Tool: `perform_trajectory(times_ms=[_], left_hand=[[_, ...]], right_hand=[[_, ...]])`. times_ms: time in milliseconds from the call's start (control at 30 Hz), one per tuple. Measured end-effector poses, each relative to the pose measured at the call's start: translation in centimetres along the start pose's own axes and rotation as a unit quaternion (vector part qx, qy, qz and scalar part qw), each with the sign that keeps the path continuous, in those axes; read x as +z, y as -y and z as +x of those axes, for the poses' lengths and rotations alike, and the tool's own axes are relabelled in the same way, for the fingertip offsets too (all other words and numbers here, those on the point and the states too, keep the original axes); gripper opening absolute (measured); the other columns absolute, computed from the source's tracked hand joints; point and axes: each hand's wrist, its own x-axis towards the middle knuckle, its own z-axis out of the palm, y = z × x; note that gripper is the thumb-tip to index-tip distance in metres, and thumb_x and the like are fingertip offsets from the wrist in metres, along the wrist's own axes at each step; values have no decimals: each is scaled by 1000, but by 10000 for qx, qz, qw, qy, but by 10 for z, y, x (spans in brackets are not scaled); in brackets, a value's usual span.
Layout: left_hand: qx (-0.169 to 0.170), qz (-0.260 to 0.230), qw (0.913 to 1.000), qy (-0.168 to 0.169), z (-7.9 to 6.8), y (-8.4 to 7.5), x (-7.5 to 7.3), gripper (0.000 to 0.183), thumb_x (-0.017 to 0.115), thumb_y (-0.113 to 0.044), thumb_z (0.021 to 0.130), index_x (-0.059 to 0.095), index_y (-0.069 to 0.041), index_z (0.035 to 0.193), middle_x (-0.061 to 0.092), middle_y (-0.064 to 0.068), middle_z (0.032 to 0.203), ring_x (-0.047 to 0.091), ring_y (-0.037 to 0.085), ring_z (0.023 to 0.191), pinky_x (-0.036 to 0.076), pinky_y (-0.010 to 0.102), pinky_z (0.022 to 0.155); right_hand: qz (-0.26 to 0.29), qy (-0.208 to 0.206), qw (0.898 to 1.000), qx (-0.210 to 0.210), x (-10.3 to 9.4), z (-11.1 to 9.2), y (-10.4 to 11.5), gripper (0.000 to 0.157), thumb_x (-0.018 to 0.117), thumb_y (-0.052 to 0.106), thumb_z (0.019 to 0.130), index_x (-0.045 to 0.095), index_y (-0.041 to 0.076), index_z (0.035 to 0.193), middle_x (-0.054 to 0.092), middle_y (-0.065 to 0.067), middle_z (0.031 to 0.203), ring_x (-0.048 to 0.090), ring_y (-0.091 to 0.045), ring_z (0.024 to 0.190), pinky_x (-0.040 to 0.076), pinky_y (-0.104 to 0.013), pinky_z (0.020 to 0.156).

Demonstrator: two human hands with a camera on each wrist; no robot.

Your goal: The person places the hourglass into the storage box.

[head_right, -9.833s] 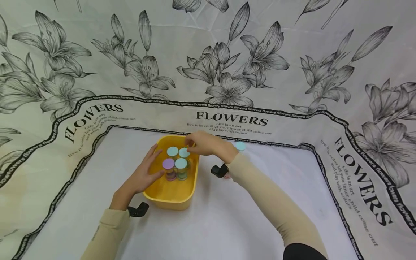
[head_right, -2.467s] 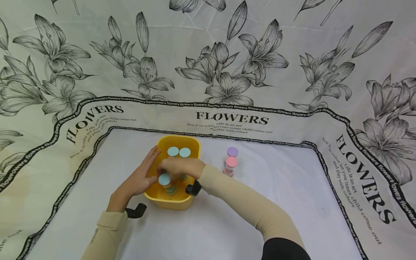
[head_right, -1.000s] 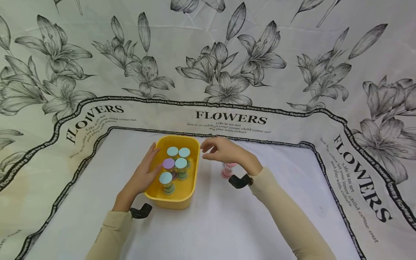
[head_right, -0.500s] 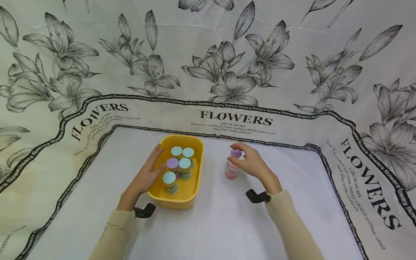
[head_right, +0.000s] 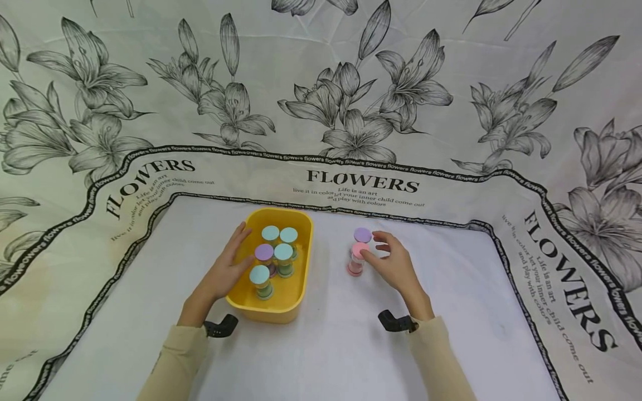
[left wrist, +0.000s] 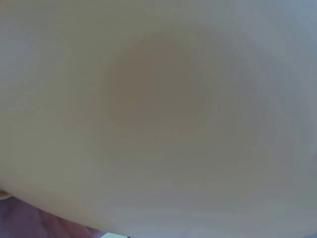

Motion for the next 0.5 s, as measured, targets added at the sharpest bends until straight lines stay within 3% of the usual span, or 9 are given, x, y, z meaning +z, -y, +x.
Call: perform_trajectory(times_ms=[200,400,500], left_hand=[[-14,41,10000,-2,0,-2,-1,67,55,-19,104,25,-13,164,3,0,175,6,29,162,12,58,129],[-3,53,10000,-10,0,-2,0,68,55,-19,104,25,-14,164,2,0,175,6,30,162,12,59,128],[-27,14,10000,5,-1,-1,0,68,55,-18,103,25,-14,164,2,-2,175,5,28,162,11,58,129]], right_hand=[[99,41,9997,238,8,-7,-8,66,74,43,94,51,7,145,63,-19,136,62,-40,126,56,-50,97],[223,68,9995,212,16,-7,-10,58,76,36,93,55,6,137,65,-20,131,66,-38,120,57,-33,87],[266,34,9994,208,18,-7,-10,56,78,33,92,56,5,135,66,-20,129,66,-40,119,58,-31,85]])
